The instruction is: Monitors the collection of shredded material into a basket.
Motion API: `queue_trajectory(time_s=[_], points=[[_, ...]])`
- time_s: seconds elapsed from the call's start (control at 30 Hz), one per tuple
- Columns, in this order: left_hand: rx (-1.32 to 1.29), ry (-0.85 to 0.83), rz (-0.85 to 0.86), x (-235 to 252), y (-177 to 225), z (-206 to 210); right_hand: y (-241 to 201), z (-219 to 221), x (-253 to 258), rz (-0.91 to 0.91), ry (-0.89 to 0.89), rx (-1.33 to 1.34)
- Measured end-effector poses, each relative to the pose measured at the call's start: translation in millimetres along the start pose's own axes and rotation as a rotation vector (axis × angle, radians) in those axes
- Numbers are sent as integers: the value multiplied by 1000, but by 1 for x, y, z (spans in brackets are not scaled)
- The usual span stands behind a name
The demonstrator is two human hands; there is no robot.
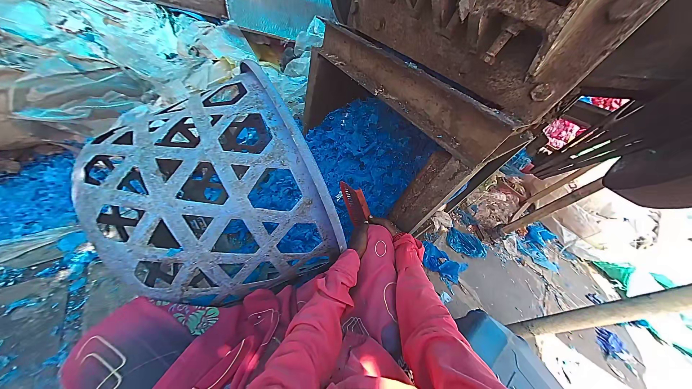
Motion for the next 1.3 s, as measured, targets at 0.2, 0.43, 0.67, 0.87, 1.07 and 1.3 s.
queue_trajectory(time_s=[0.2, 0.43, 0.67, 0.87, 1.07, 1.3], points=[[32, -5, 7, -11, 12, 0, 27, -6, 29, -45, -56, 35], [82, -7, -8, -7, 7, 1, -13, -12, -12, 31, 170, -188], [54, -1, -18, -5, 5, 1, -37, -9, -25, 8, 152, -620], [67, -5, -7, -3, 4, 1, 4, -6, 11, -86, -22, -140], [-22, -7, -6, -5, 7, 2, -21, 10, -18, 25, -21, 35], [-10, -2, -7, -6, 7, 2, -19, 10, -19, -17, -21, 105]])
Point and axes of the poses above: each hand's wrist, its own x-axis towards the middle knuckle, its own z-axis out of the palm, y = z × x, the point moved 10 cm from there along x, towards the middle knuckle, and after that the axes turned 11 degrees about -x, right-handed, at the moved point
